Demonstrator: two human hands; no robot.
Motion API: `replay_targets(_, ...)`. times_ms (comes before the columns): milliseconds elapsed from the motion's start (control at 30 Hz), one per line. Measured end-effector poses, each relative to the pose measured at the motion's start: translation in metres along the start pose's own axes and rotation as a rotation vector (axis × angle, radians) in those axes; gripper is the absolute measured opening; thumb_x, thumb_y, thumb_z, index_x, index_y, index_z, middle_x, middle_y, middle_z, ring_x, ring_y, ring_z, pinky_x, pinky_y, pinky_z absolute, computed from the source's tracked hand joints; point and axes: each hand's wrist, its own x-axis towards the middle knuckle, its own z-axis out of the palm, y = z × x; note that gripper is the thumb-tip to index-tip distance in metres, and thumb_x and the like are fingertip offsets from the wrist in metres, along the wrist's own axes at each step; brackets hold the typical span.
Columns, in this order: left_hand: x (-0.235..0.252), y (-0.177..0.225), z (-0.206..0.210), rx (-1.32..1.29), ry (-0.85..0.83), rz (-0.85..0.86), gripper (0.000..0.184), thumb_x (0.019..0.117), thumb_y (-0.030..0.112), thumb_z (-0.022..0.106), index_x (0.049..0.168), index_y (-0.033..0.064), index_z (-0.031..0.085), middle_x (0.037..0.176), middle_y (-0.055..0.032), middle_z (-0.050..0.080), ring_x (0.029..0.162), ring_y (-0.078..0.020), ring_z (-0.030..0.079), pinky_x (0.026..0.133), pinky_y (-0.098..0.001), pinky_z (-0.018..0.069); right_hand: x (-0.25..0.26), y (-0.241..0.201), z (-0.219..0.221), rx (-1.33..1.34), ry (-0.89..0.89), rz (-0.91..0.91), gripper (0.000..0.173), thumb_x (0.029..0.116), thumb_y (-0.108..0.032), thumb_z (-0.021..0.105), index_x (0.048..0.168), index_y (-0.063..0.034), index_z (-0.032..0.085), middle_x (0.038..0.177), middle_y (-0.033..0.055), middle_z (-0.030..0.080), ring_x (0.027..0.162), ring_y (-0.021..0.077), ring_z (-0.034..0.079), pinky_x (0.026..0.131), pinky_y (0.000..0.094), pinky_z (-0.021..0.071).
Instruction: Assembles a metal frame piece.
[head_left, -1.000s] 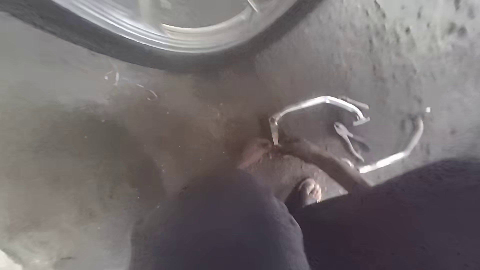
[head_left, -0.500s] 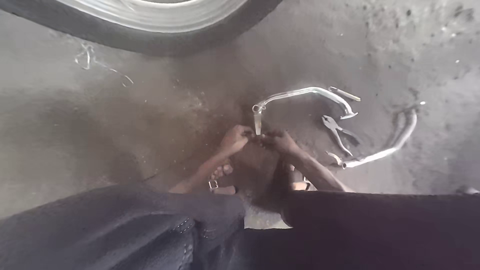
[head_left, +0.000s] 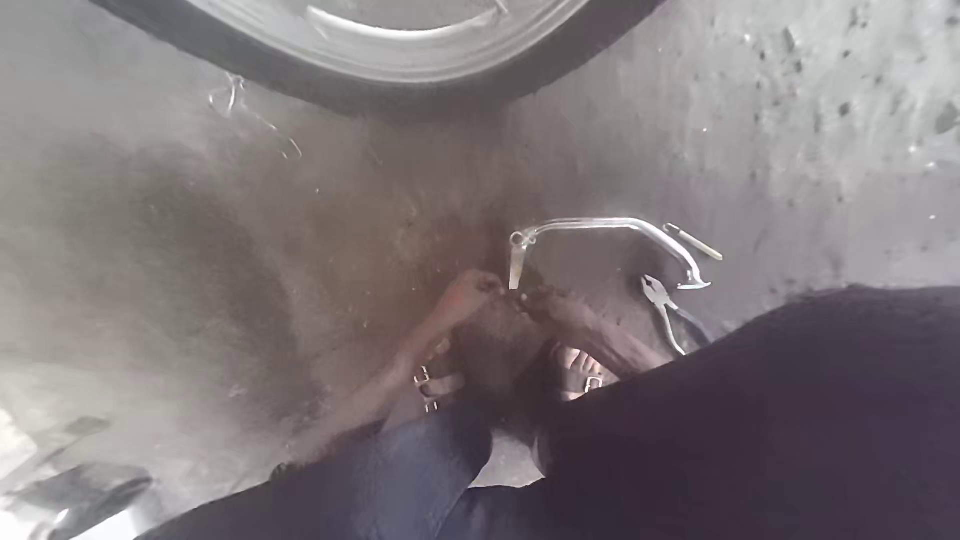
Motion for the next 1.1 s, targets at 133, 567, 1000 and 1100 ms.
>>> replay_targets(133,-0.001,-0.044,0.016,-0.117,-0.024,0.111,0.023,0.1049,0.025,0.057,0.11,0.0078,0.071,0.08,-0.0087,0.068,0.058,-0.0138,0.057,0.051,-0.0297,0.0473,0.016,0.023,-0.01,-0.06,-0.024,-0.052,0.022,0.1044,-0.013,0.056,0.123,-0.0031,0.063,0.094,0.0035,0.068,0.078,0.0099,0.066,0.072,0.0255,0.0585)
replay_targets(567,-0.02,-0.009,0.021,0.004,-0.065,0.083,0.026,0.1037,0.031,0.059,0.106,0.0085,0.072,0.077,-0.0107,0.066,0.055,-0.0172,0.057,0.051,-0.032,0.0482,-0.039,0.031,-0.004,0.264,-0.123,-0.098,0.031,0.1088,-0.027,0.047,0.12,-0.0072,0.068,0.1,0.0018,0.068,0.079,0.0074,0.062,0.071,0.0207,0.0531)
replay_targets(1000,-0.054,0.005,0.08,-0.102,-0.038,-0.185,0.025,0.1045,0.026,0.061,0.12,0.0071,0.069,0.095,-0.0114,0.072,0.056,-0.0158,0.063,0.051,-0.0305,0.0545,-0.066,0.055,-0.016,0.089,0.091,0.015,0.012,0.1017,-0.007,0.061,0.102,0.0028,0.067,0.089,0.0093,0.07,0.076,0.0137,0.068,0.072,0.0274,0.0593)
replay_targets(1100,-0.058,0.001,0.074,-0.266,-0.129,-0.144,0.027,0.1059,0.023,0.057,0.127,0.008,0.065,0.092,-0.0083,0.069,0.054,-0.0097,0.054,0.047,-0.0235,0.043,-0.077,0.045,-0.01,0.041,0.043,-0.005,0.012,0.1033,-0.013,0.059,0.107,-0.0034,0.065,0.085,0.0036,0.067,0.069,0.008,0.062,0.064,0.0216,0.0548)
